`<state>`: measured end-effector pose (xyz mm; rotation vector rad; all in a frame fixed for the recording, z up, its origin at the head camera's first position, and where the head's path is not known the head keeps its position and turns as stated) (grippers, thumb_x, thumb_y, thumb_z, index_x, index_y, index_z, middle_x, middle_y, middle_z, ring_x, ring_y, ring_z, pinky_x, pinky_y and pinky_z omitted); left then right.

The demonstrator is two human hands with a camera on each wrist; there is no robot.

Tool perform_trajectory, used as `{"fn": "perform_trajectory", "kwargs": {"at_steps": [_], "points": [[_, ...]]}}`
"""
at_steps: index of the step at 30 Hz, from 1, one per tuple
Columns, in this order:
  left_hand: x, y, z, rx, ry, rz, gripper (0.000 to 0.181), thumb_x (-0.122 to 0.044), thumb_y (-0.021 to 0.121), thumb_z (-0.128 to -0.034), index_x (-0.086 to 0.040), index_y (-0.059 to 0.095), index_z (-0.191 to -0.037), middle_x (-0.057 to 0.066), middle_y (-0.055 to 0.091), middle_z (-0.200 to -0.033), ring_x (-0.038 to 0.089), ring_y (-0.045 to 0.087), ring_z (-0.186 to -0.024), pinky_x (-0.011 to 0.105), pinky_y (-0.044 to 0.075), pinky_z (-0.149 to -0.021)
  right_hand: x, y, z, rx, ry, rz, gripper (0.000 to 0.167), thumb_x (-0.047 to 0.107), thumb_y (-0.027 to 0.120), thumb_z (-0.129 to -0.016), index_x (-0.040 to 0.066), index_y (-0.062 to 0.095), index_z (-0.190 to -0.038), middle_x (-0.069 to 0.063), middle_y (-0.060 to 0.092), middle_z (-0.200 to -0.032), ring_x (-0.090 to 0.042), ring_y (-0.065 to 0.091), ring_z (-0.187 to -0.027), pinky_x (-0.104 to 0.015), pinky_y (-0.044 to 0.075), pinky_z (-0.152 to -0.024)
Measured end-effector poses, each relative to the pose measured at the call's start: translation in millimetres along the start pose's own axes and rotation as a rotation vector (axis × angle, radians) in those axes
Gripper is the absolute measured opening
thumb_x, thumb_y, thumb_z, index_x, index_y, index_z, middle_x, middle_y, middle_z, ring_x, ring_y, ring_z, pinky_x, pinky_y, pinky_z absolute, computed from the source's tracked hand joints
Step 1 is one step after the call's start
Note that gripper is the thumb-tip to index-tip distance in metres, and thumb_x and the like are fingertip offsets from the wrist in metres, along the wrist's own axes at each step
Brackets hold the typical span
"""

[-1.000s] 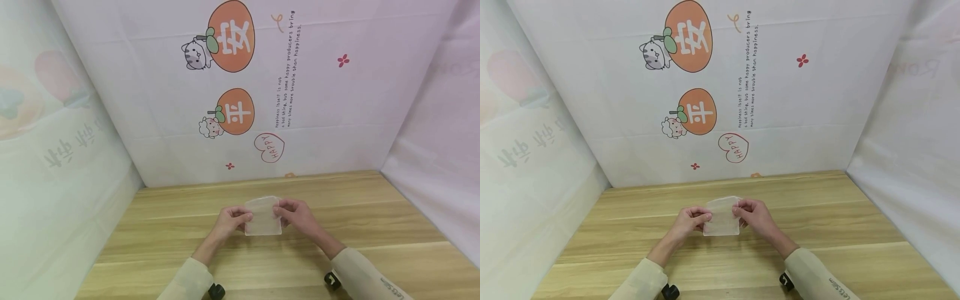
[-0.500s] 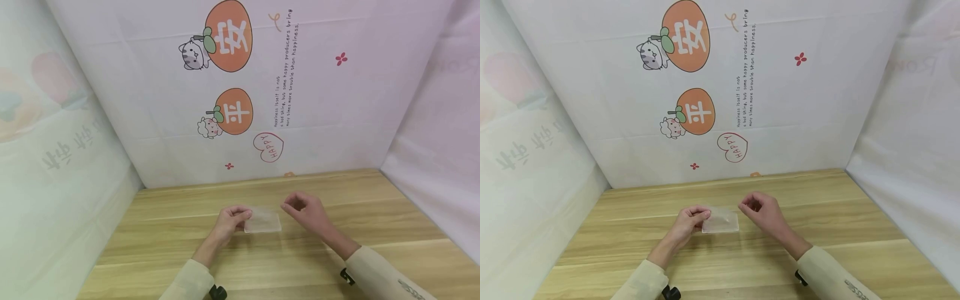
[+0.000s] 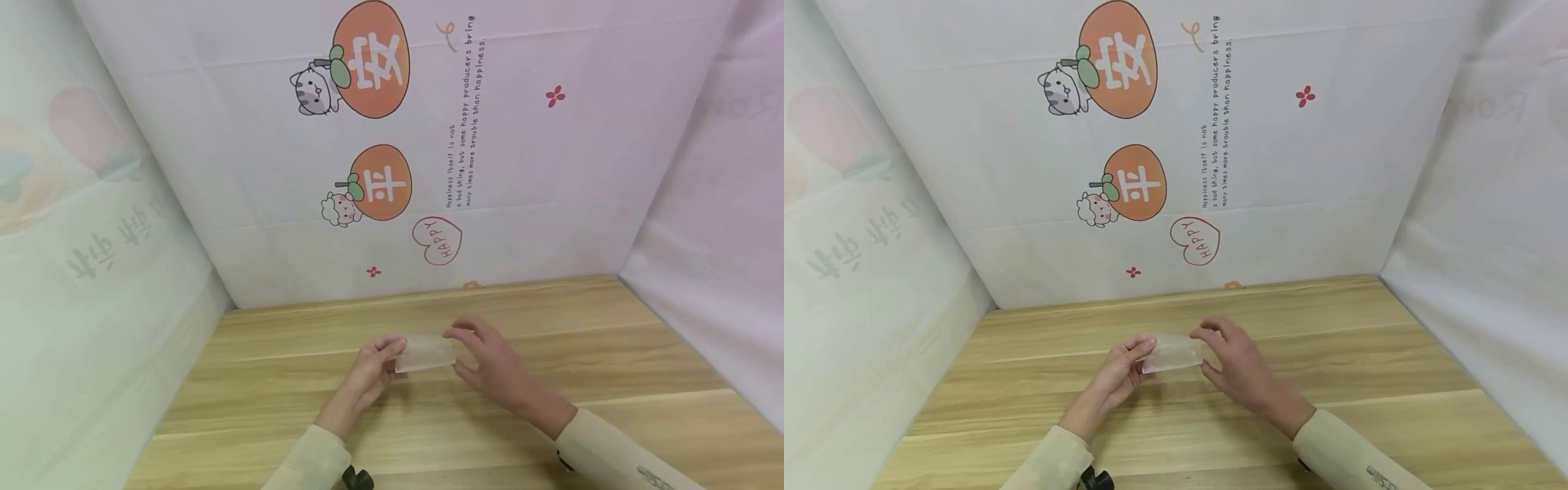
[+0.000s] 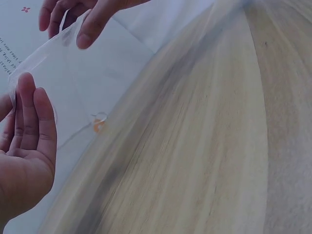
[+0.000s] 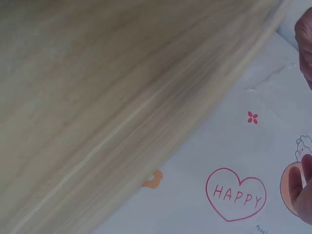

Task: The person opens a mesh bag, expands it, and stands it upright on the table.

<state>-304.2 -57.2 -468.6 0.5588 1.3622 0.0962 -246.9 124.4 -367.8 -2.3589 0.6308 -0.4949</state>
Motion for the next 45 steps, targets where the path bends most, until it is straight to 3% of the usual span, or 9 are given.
{"fn": "perform_trajectory", "kwargs": {"at_steps": [11,17,23,26,30,34,37,40,45], "points": [[4.7,5.7,2.2,0.015,-0.018,-0.002,0.008,-0.017,0.067,-0.0982,-0.015,0.07,-0.091,0.001,0.068,-0.095,0.016,0.07,-0.08,0.026,0.057,-0.067,20.2,6.5,-0.3,-0.1,-0.25,0.019,0.014,0.019,0.069,-0.096,0.011,0.069,-0.108,-0.009,0.066,-0.111,-0.025,0.063,-0.098,-0.043,0.054,-0.082],[5.3,7.9,4.5,0.053,-0.026,-0.022,0.011,-0.02,0.069,-0.097,-0.009,0.071,-0.098,0.004,0.068,-0.1,0.015,0.07,-0.077,0.026,0.056,-0.067,25.3,-0.9,-3.5,-0.19,-0.307,0.016,0.028,0.025,0.049,-0.108,0.01,0.071,-0.1,-0.006,0.069,-0.101,-0.022,0.064,-0.089,-0.038,0.054,-0.075],[-4.1,-4.6,9.7,-0.063,0.049,-0.303,0.05,-0.043,0.056,-0.1025,0.005,0.069,-0.105,0.005,0.068,-0.083,0.013,0.061,-0.052,0.03,0.058,-0.059,19.7,-5.2,-11.2,-0.154,-0.263,-0.007,0.027,0.025,0.053,-0.106,0.009,0.073,-0.099,-0.003,0.07,-0.098,-0.02,0.066,-0.087,-0.037,0.055,-0.074],[-25.2,-7.3,14.3,-0.166,0.234,-0.544,0.059,-0.048,0.044,-0.1065,0.004,0.069,-0.093,0.007,0.066,-0.075,0.014,0.057,-0.046,0.03,0.054,-0.049,15.9,-6.1,-16.6,-0.106,-0.212,-0.037,0.018,0.023,0.062,-0.102,0.01,0.073,-0.098,0.001,0.07,-0.094,-0.016,0.066,-0.084,-0.034,0.056,-0.073],[-66.5,10.7,32.0,-0.235,0.691,-0.962,0.049,-0.037,0.037,-0.1103,-0.005,0.07,-0.092,0.008,0.068,-0.081,0.015,0.061,-0.057,0.029,0.052,-0.051,15.6,-5.8,-21.6,-0.046,-0.144,-0.118,0.012,0.007,0.079,-0.087,0.011,0.073,-0.097,0.005,0.07,-0.091,-0.009,0.066,-0.08,-0.026,0.056,-0.071],[-89.3,37.5,55.1,-0.191,1.143,-1.283,0.055,-0.048,0.035,-0.1079,-0.005,0.07,-0.104,0.007,0.071,-0.094,0.017,0.067,-0.075,0.028,0.056,-0.065,11.8,-3.8,-22.4,-0.023,-0.058,-0.238,0.023,-0.002,0.081,-0.081,0.012,0.072,-0.097,0.008,0.069,-0.09,-0.004,0.063,-0.077,-0.022,0.054,-0.067],[-94.6,49.0,62.6,-0.106,1.281,-1.348,0.068,-0.062,0.038,-0.1029,-0.001,0.068,-0.112,0.009,0.072,-0.099,0.02,0.069,-0.083,0.031,0.059,-0.072,5.8,-0.9,-21.5,-0.006,0.022,-0.325,0.021,-0.002,0.078,-0.084,0.013,0.072,-0.098,0.009,0.069,-0.089,-0.004,0.06,-0.073,-0.024,0.054,-0.063],[-94.5,51.8,59.4,-0.041,1.23,-1.317,0.073,-0.067,0.042,-0.0984,-0.001,0.065,-0.12,0.008,0.071,-0.101,0.02,0.069,-0.088,0.029,0.058,-0.073,-1.8,3.2,-19.8,0.034,0.138,-0.41,0.017,0.002,0.076,-0.088,0.015,0.073,-0.098,0.008,0.07,-0.087,-0.006,0.06,-0.07,-0.025,0.053,-0.062],[-82.8,41.7,42.0,0.061,0.866,-1.001,0.059,-0.056,0.057,-0.0943,-0.003,0.068,-0.12,0.005,0.071,-0.092,0.015,0.066,-0.079,0.027,0.057,-0.067,-11.5,13.6,-14.1,0.137,0.355,-0.542,0.005,0.014,0.073,-0.093,0.016,0.073,-0.097,0.005,0.069,-0.085,-0.014,0.062,-0.072,-0.028,0.054,-0.062]]}}
Point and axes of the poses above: each hand's wrist, its own z-axis away from the middle knuckle, its own y-axis out of the palm, x = y × z, the point moved 9 cm from there along -z, towards the middle knuckle
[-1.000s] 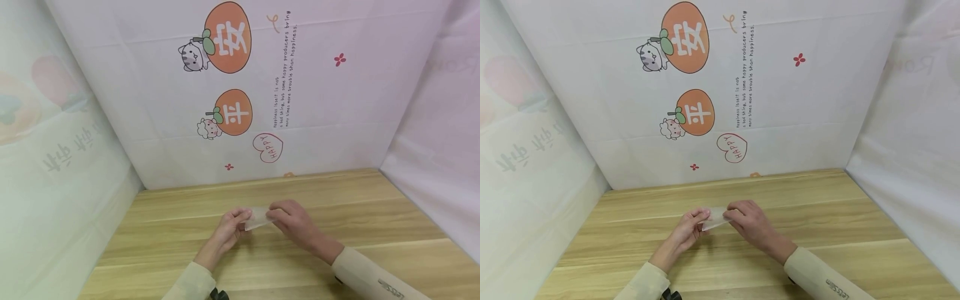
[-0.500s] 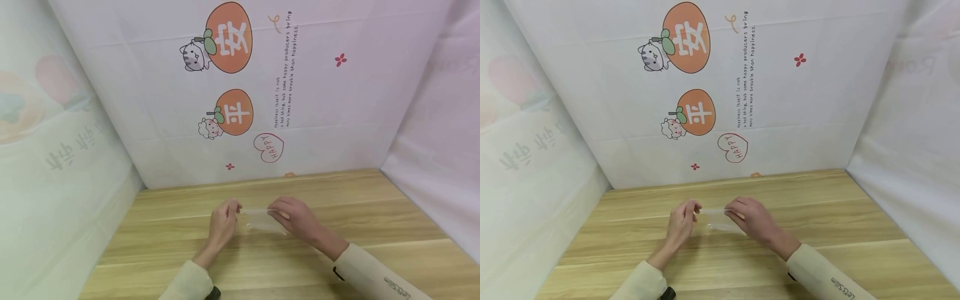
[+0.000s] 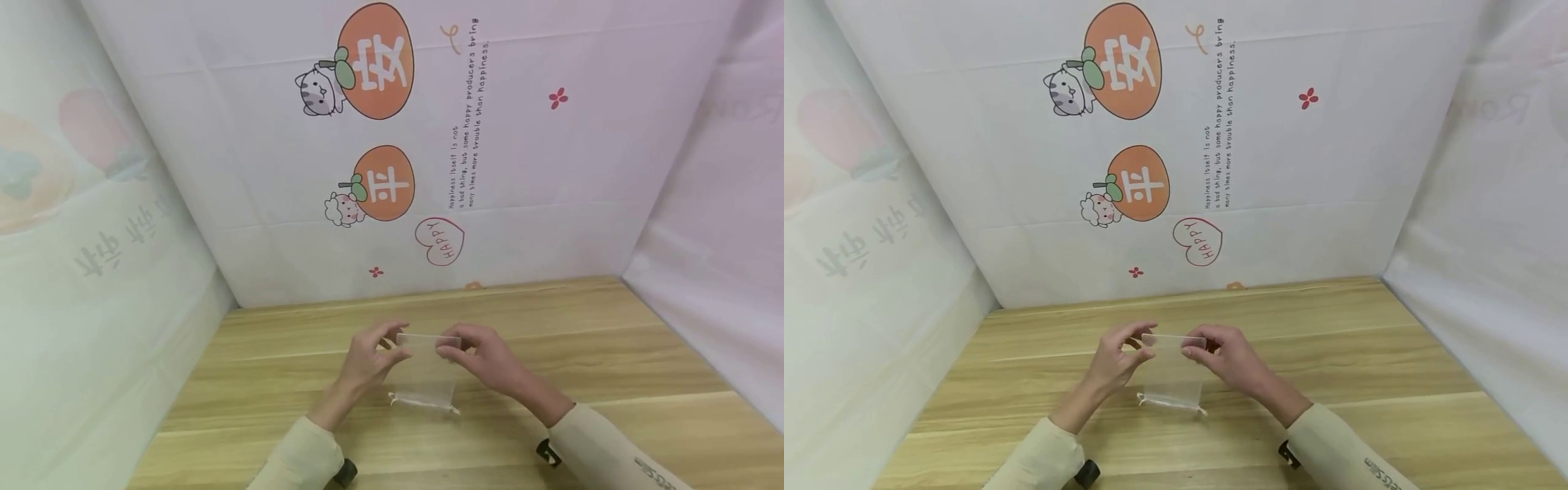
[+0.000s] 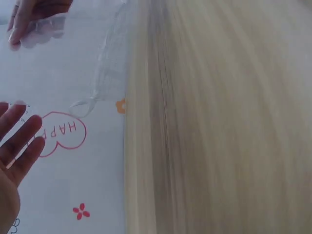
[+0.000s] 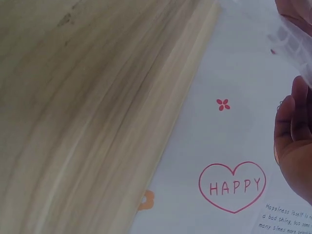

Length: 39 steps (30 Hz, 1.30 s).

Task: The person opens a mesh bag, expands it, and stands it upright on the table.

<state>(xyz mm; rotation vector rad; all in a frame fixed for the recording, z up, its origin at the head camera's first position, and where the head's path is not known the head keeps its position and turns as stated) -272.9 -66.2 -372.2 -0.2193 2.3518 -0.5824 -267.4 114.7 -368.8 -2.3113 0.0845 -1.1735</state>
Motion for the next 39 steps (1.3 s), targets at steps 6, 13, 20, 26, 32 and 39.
{"fn": "perform_trajectory", "kwargs": {"at_steps": [6,13,20,26,32,39], "points": [[12.0,7.9,9.8,0.008,-0.3,0.298,0.027,-0.027,0.067,-0.097,-0.002,0.075,-0.096,0.006,0.071,-0.075,0.015,0.065,-0.066,0.027,0.056,-0.061,-10.6,13.6,-0.8,0.075,0.099,-0.141,0.01,0.018,0.068,-0.097,0.009,0.072,-0.099,-0.005,0.068,-0.086,-0.022,0.064,-0.076,-0.03,0.056,-0.067],[18.2,12.1,8.6,-0.059,-0.416,0.367,0.023,-0.019,0.067,-0.0983,0.0,0.076,-0.089,0.012,0.072,-0.075,0.016,0.065,-0.062,0.029,0.058,-0.063,-18.9,12.5,0.3,0.052,0.119,-0.196,0.009,0.012,0.069,-0.096,0.004,0.072,-0.097,-0.004,0.068,-0.082,-0.023,0.064,-0.073,-0.031,0.057,-0.066],[23.4,9.7,7.7,-0.163,-0.461,0.448,0.024,-0.017,0.069,-0.096,0.004,0.075,-0.087,0.015,0.071,-0.073,0.016,0.063,-0.056,0.027,0.057,-0.058,-22.4,7.7,0.0,0.018,0.185,-0.232,0.012,0.016,0.071,-0.096,0.006,0.073,-0.103,-0.006,0.068,-0.085,-0.02,0.063,-0.075,-0.029,0.055,-0.066],[28.5,3.9,8.8,-0.251,-0.463,0.466,0.025,-0.018,0.071,-0.0951,0.005,0.074,-0.084,0.014,0.071,-0.07,0.016,0.062,-0.052,0.028,0.058,-0.058,-25.0,6.9,-0.6,-0.06,0.257,-0.258,0.02,0.019,0.065,-0.1,0.002,0.072,-0.109,-0.009,0.072,-0.094,-0.027,0.067,-0.084,-0.034,0.056,-0.074],[30.8,1.5,8.2,-0.3,-0.45,0.48,0.028,-0.017,0.07,-0.0953,0.007,0.072,-0.082,0.012,0.07,-0.068,0.014,0.062,-0.049,0.028,0.057,-0.055,-24.5,1.7,-1.6,-0.257,0.271,-0.295,0.027,0.022,0.063,-0.102,-0.003,0.072,-0.102,-0.012,0.073,-0.086,-0.021,0.068,-0.076,-0.032,0.056,-0.071],[31.5,1.8,6.7,-0.33,-0.449,0.491,0.032,-0.019,0.071,-0.0951,0.009,0.071,-0.081,0.01,0.07,-0.065,0.013,0.062,-0.047,0.026,0.057,-0.054,-21.0,3.7,-1.7,-0.336,0.233,-0.345,0.021,0.016,0.067,-0.098,-0.004,0.071,-0.093,-0.012,0.07,-0.079,-0.021,0.067,-0.072,-0.029,0.056,-0.07]]}}
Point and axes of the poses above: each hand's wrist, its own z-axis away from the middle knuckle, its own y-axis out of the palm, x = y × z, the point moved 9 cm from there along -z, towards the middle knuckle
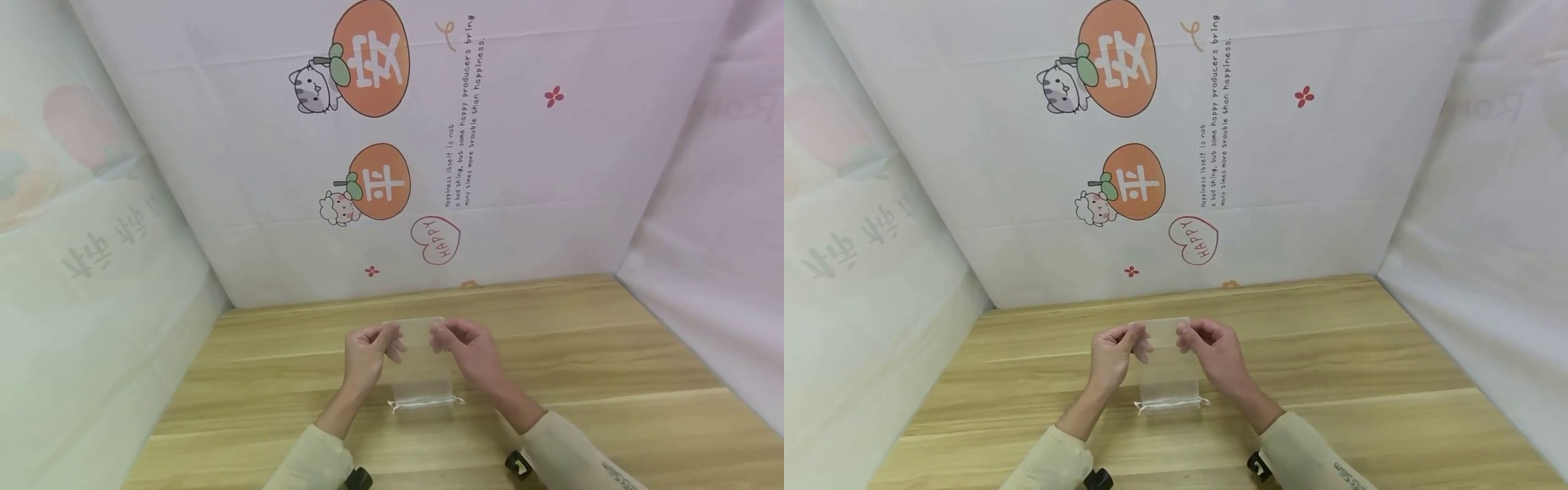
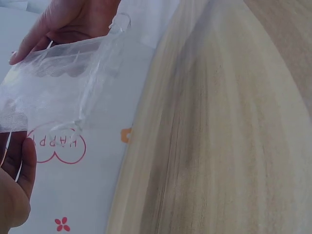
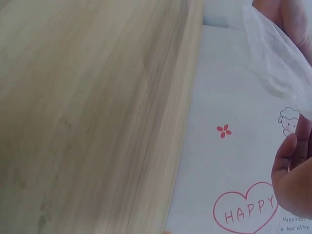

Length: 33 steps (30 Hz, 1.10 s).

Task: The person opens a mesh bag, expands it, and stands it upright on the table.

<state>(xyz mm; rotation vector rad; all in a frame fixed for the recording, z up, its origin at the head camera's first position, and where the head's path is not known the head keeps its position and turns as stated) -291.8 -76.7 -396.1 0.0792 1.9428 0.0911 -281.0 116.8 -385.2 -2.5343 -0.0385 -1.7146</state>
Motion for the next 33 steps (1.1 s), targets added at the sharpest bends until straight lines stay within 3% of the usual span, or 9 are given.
{"fn": "perform_trajectory", "kwargs": {"at_steps": [8,15,23,33], "points": [[-0.5,-1.3,-0.5,-0.007,-0.026,-0.021,0.031,-0.017,0.071,-0.0947,0.012,0.07,-0.083,0.018,0.069,-0.067,0.015,0.061,-0.047,0.025,0.057,-0.055,-1.4,-0.7,1.0,-0.041,0.016,0.008,0.021,0.02,0.068,-0.098,0.001,0.072,-0.091,-0.013,0.069,-0.079,-0.021,0.065,-0.072,-0.029,0.056,-0.069],[-26.0,4.3,6.4,0.007,-0.024,-0.01,0.024,-0.005,0.07,-0.0942,0.016,0.068,-0.084,0.02,0.069,-0.068,0.015,0.061,-0.049,0.025,0.056,-0.053,-0.9,-2.0,1.7,-0.041,0.002,0.025,0.018,0.017,0.069,-0.097,0.0,0.073,-0.092,-0.013,0.069,-0.078,-0.019,0.064,-0.071,-0.03,0.056,-0.069],[-21.2,5.2,5.1,0.005,-0.056,-0.005,0.016,0.0,0.07,-0.0926,0.016,0.07,-0.09,0.023,0.069,-0.07,0.013,0.06,-0.049,0.022,0.054,-0.052,-0.7,-4.2,2.2,-0.035,-0.001,0.061,0.016,0.018,0.07,-0.097,0.004,0.073,-0.089,-0.011,0.069,-0.078,-0.02,0.064,-0.072,-0.041,0.058,-0.072],[4.6,1.6,-0.1,0.029,-0.078,-0.008,0.021,-0.008,0.075,-0.0908,0.014,0.071,-0.091,0.023,0.07,-0.073,0.015,0.059,-0.049,0.021,0.053,-0.051,0.9,-5.1,3.4,-0.022,-0.014,0.074,0.014,0.015,0.069,-0.097,0.004,0.072,-0.09,-0.01,0.069,-0.08,-0.02,0.064,-0.072,-0.034,0.058,-0.072]]}}
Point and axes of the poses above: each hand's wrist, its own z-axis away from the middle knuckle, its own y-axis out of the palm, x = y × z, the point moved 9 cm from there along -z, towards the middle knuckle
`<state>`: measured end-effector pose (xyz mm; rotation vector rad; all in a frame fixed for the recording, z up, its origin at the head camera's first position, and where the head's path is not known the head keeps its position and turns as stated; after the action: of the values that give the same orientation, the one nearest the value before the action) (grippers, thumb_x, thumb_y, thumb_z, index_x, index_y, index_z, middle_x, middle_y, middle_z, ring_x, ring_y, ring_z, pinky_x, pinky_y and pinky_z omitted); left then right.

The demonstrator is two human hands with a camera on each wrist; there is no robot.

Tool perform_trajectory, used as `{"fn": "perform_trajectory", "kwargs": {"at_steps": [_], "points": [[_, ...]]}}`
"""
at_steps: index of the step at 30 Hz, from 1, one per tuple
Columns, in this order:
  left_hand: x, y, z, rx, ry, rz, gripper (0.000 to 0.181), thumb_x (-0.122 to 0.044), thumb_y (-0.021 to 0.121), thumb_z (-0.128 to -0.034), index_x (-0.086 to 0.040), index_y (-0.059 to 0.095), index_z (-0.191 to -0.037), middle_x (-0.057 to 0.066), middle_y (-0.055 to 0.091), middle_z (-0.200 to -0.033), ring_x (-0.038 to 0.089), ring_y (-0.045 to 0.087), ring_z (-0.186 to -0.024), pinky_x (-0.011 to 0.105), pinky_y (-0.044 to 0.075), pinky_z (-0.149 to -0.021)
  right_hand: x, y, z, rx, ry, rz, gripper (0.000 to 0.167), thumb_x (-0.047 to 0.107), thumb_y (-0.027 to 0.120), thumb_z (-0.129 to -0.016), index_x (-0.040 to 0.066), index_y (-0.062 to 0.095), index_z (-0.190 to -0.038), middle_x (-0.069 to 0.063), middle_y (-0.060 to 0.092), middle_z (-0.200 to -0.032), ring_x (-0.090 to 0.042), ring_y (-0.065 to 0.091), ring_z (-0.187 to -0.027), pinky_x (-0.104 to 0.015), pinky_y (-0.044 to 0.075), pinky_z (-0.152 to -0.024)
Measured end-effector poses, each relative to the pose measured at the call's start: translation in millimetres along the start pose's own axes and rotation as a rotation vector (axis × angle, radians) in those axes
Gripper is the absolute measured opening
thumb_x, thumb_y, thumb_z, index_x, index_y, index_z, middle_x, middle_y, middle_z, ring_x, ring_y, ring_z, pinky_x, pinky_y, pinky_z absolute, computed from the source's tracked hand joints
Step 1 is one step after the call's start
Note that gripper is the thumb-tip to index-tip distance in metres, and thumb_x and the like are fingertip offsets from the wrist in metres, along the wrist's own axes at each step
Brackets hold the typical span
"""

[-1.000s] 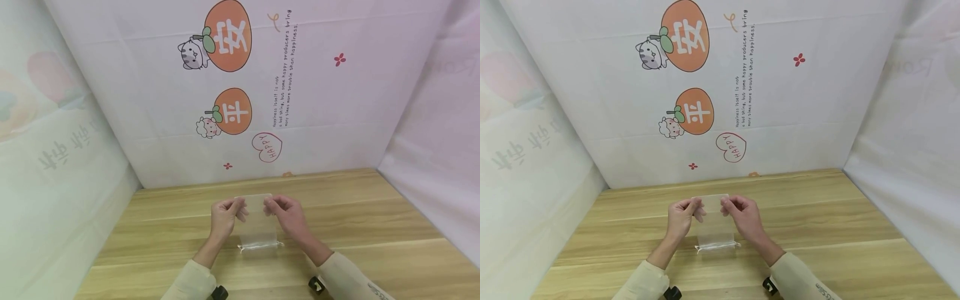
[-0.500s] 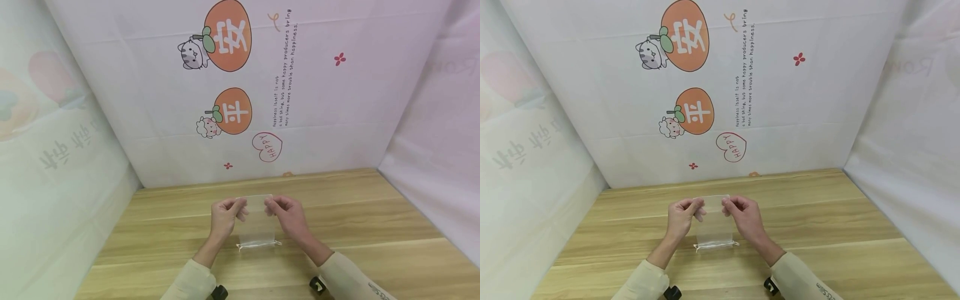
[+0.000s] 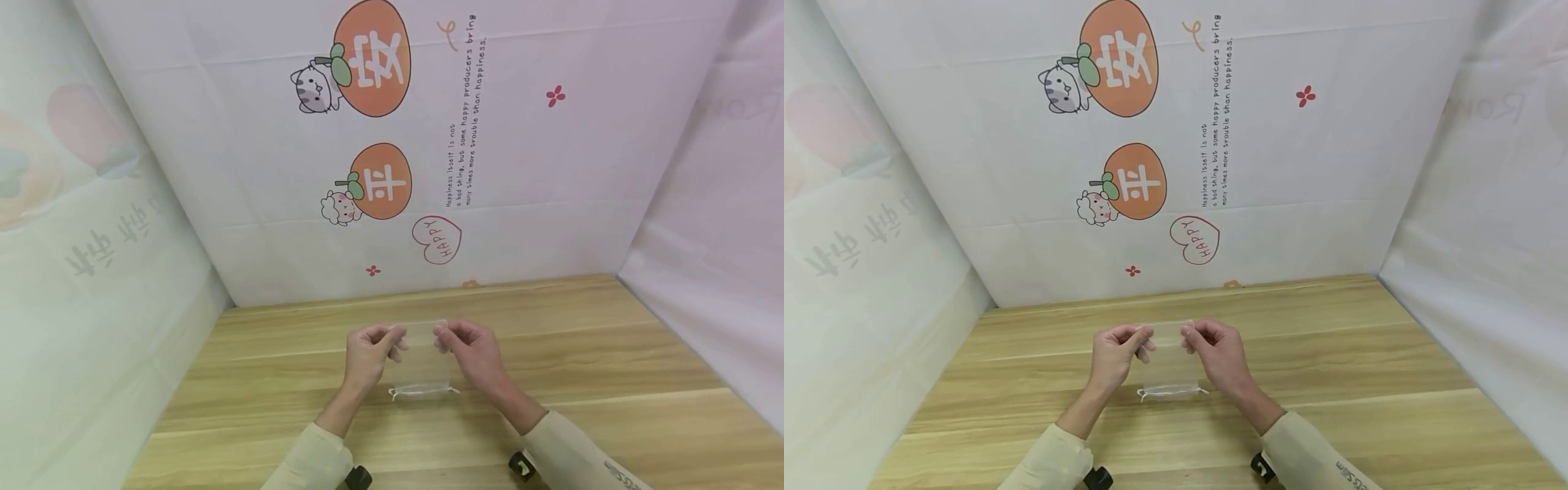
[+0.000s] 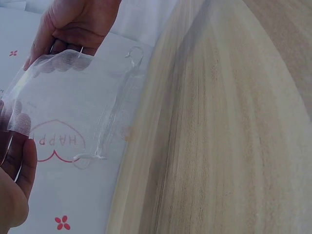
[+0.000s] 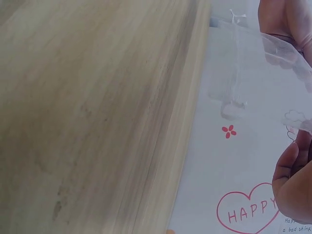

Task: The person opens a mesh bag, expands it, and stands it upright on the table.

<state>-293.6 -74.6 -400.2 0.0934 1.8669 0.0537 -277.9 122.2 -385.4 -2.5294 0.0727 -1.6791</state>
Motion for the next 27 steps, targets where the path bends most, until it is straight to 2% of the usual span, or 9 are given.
{"fn": "perform_trajectory", "kwargs": {"at_steps": [5,9,16,21,27], "points": [[-1.3,0.8,-0.2,0.026,0.028,0.007,0.023,-0.014,0.078,-0.0892,0.009,0.073,-0.089,0.021,0.07,-0.074,0.015,0.06,-0.05,0.022,0.054,-0.052,-0.9,0.1,-0.5,0.002,-0.002,-0.005,0.013,0.015,0.069,-0.097,0.004,0.072,-0.09,-0.011,0.069,-0.08,-0.019,0.063,-0.072,-0.034,0.058,-0.071],[-3.6,1.9,0.1,0.051,0.055,0.0,0.026,-0.016,0.078,-0.0895,0.009,0.073,-0.089,0.022,0.07,-0.076,0.015,0.06,-0.052,0.022,0.054,-0.053,-1.2,0.2,-0.7,-0.001,-0.001,-0.009,0.014,0.014,0.069,-0.097,0.002,0.071,-0.088,-0.012,0.068,-0.08,-0.019,0.063,-0.071,-0.028,0.056,-0.069],[0.1,1.6,0.1,0.043,0.025,-0.024,0.024,-0.017,0.079,-0.0881,0.006,0.074,-0.088,0.018,0.072,-0.077,0.014,0.06,-0.052,0.023,0.053,-0.052,-3.3,1.8,0.7,0.02,0.027,-0.015,0.017,0.013,0.069,-0.097,-0.003,0.069,-0.092,-0.013,0.067,-0.082,-0.02,0.063,-0.074,-0.026,0.055,-0.069],[2.1,2.5,0.4,0.049,0.017,-0.008,0.022,-0.016,0.08,-0.0877,0.005,0.074,-0.088,0.019,0.072,-0.077,0.013,0.059,-0.051,0.022,0.052,-0.051,-5.9,7.5,2.8,0.072,0.065,0.008,0.015,0.015,0.074,-0.093,0.001,0.07,-0.097,-0.009,0.069,-0.088,-0.021,0.065,-0.079,-0.026,0.055,-0.071],[0.2,7.4,1.2,0.084,0.033,0.0,0.022,-0.016,0.079,-0.0889,0.006,0.073,-0.087,0.021,0.072,-0.079,0.013,0.06,-0.053,0.022,0.053,-0.053,-3.7,10.4,1.7,0.069,0.048,0.05,0.02,0.026,0.073,-0.095,0.006,0.072,-0.093,-0.01,0.065,-0.082,-0.017,0.055,-0.07,-0.025,0.048,-0.061]]}}
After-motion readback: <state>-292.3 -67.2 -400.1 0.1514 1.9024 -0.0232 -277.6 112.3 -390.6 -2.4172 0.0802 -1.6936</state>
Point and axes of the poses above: each hand's wrist, its own z-axis away from the middle knuckle, its own y-axis out of the palm, x = y × z, the point moved 9 cm from there along -z, towards the middle knuckle
